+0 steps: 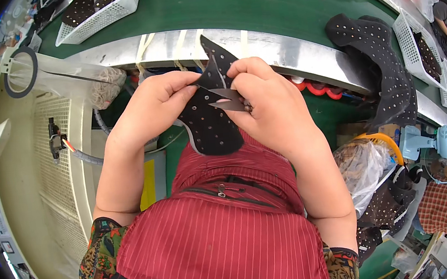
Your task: The person uses a small metal tool to press gold studs into pre-punched holes on a black fabric shoe upper. They work on one piece at a time, flipping it to check the placement, and then place the finished piece into a white plastic basket.
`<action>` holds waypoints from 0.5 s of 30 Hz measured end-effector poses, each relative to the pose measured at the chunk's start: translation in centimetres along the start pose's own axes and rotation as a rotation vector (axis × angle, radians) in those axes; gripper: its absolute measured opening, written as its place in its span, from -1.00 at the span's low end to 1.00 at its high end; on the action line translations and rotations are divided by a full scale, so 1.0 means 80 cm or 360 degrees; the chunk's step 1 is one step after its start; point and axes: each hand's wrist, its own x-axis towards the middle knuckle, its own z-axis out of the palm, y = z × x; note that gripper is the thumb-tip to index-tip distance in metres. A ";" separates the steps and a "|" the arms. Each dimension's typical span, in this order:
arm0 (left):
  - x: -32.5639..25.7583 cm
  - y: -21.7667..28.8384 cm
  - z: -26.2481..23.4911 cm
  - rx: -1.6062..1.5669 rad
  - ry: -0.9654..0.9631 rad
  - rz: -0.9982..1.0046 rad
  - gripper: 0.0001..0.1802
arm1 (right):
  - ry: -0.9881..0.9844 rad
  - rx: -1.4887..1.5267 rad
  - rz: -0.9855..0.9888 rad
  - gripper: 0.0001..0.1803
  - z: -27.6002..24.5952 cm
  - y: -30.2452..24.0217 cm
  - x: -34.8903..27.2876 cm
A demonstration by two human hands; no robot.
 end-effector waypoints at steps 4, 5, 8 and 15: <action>-0.008 -0.009 -0.004 -0.0268 -0.0071 0.0025 -0.69 | -0.0198 0.0335 0.0155 -0.77 -0.001 0.013 -0.008; -0.007 -0.013 -0.006 -0.0218 -0.0077 0.0066 -0.69 | -0.0231 0.0446 0.0264 -0.77 -0.003 0.013 -0.009; -0.008 -0.024 -0.011 -0.0451 -0.0164 0.0018 -0.67 | -0.0198 0.0714 0.0453 -0.77 -0.004 0.015 -0.013; -0.015 -0.019 -0.013 -0.0804 -0.0343 -0.0055 -0.67 | 0.0147 0.0283 0.0282 -0.67 -0.012 0.000 -0.001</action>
